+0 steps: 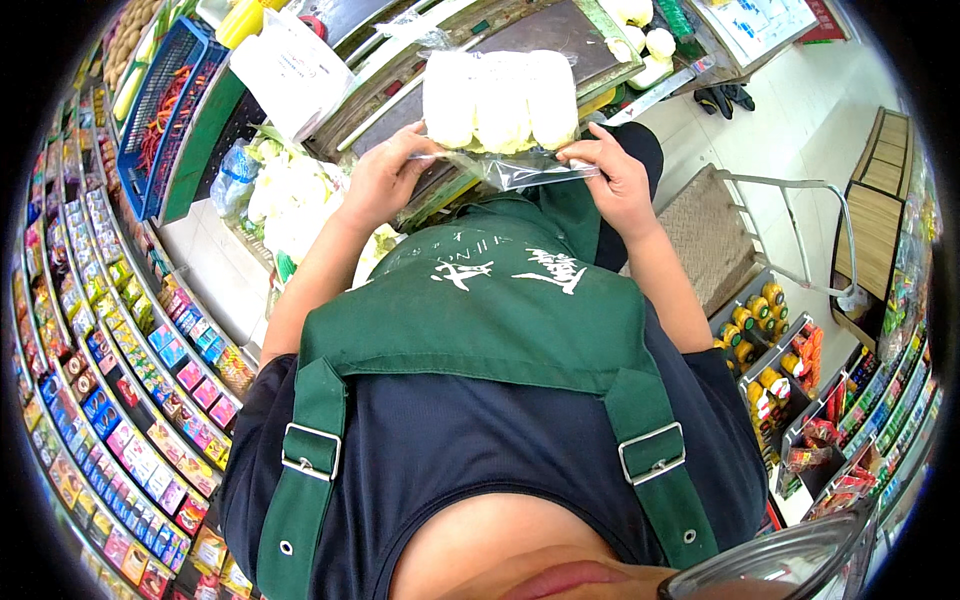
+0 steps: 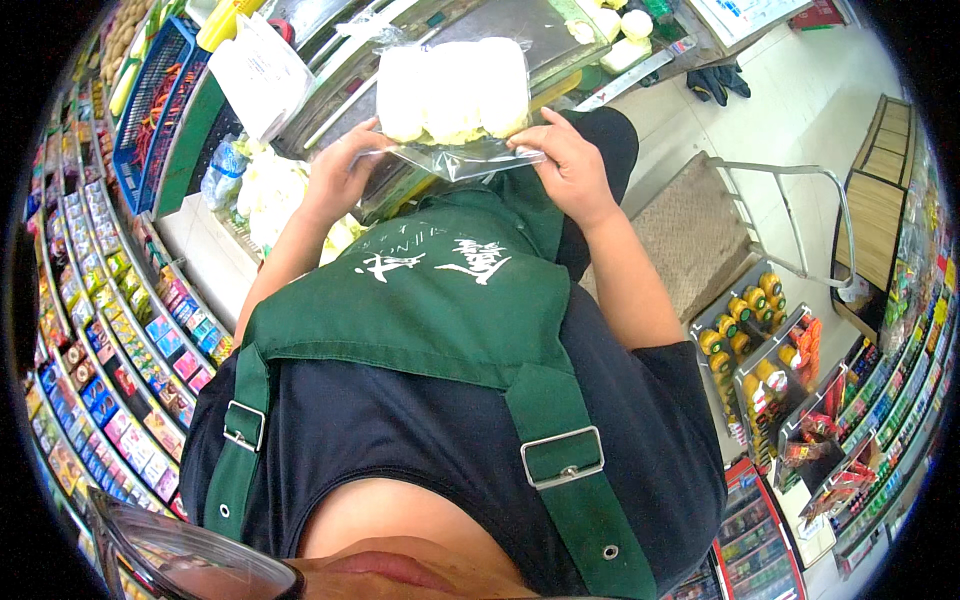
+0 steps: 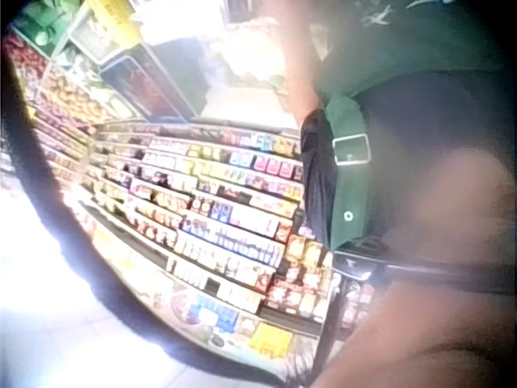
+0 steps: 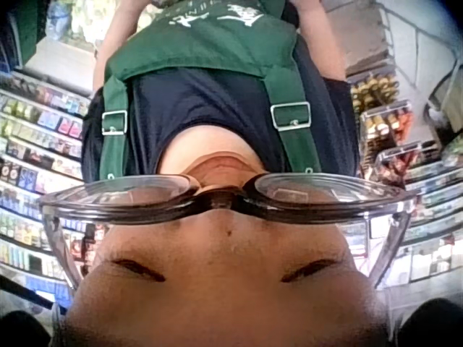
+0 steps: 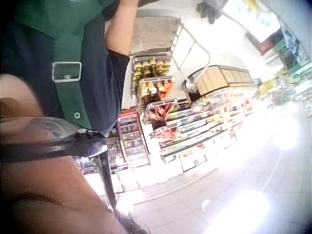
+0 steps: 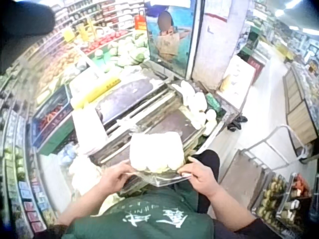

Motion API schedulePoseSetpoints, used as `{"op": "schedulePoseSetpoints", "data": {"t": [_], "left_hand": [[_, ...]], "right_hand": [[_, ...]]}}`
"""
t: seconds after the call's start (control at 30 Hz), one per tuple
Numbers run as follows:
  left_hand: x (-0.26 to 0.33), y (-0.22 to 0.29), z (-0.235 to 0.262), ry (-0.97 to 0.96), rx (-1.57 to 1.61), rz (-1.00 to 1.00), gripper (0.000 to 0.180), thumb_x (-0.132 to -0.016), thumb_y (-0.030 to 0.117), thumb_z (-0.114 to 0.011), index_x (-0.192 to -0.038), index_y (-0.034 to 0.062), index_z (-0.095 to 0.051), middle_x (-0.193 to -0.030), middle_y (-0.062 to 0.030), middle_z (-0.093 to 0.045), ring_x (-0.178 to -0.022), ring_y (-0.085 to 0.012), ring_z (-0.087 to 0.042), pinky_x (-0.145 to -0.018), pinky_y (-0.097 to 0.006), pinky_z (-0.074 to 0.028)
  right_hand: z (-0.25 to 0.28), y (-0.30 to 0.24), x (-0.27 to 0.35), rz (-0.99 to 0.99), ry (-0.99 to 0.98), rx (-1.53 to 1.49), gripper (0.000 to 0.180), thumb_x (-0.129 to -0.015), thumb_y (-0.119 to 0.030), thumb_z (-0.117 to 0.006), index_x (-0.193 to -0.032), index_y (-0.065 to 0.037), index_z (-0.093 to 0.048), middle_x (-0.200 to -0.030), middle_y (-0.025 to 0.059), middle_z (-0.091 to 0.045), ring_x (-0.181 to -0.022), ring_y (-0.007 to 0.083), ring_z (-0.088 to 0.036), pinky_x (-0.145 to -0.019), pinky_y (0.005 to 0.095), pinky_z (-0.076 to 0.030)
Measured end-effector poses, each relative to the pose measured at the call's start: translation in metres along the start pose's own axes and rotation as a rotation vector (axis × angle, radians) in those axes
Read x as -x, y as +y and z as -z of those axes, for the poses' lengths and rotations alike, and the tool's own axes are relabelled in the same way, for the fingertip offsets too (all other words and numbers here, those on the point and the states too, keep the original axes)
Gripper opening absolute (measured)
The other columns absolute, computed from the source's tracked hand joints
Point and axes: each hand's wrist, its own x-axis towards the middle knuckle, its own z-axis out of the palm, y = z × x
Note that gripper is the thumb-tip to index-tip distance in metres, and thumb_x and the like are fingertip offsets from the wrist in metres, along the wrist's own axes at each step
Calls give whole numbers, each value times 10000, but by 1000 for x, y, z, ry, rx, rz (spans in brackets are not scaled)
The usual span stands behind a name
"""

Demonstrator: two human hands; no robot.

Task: The person places napa cabbage into clear plastic bags, seals them, and stacks the finished packages on a counter. The person repeats this process for several heads of cabbage, handling each one individually.

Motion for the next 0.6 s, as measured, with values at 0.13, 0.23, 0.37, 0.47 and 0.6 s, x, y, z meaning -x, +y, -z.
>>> {"op": "schedulePoseSetpoints", "data": {"t": [0.13, 0.23, 0.37, 0.47, 0.6], "left_hand": [[4, -8, 2, -127, 19, -77, 129, -827, 28, -676, -948, 51, -640, -974, -87, -690, -1003, -268, -668, -1102, -468, -406], [8, -10, 4, -165, 71, -73, 135, -815, 64, -718, -915, 50, -627, -977, -76, -695, -1027, -248, -669, -1120, -477, -379], [11, -7, 11, -191, 156, -31, 139, -802, 50, -736, -897, 56, -636, -980, -67, -702, -1076, -237, -663, -1131, -507, -337], [11, -7, 15, -193, 194, -11, 153, -807, 94, -753, -897, 56, -635, -977, -56, -706, -1064, -224, -667, -1123, -500, -346], [11, -5, 19, -201, 270, 20, 118, -837, 101, -732, -901, 46, -649, -965, -54, -705, -1072, -229, -663, -1120, -504, -337]], "right_hand": [[1, 8, 8, -16, -128, 34, 217, -816, 38, -625, -992, -71, -688, -993, 54, -716, -962, 219, -680, -1139, 483, -338], [7, 9, 10, -24, -188, 24, 190, -802, -21, -700, -986, -70, -688, -1025, 62, -715, -1022, 214, -673, -1153, 481, -317], [14, 3, 8, -61, -245, -55, 150, -796, -3, -712, -934, -57, -692, -1030, 65, -724, -1079, 233, -664, -1158, 507, -278], [19, -2, 7, -56, -270, -76, 129, -797, -9, -717, -913, -62, -692, -1025, 60, -725, -1090, 241, -661, -1156, 519, -274], [21, -10, 8, -45, -275, -93, 110, -798, -15, -721, -892, -63, -688, -1017, 63, -725, -1099, 247, -657, -1152, 528, -275]]}}
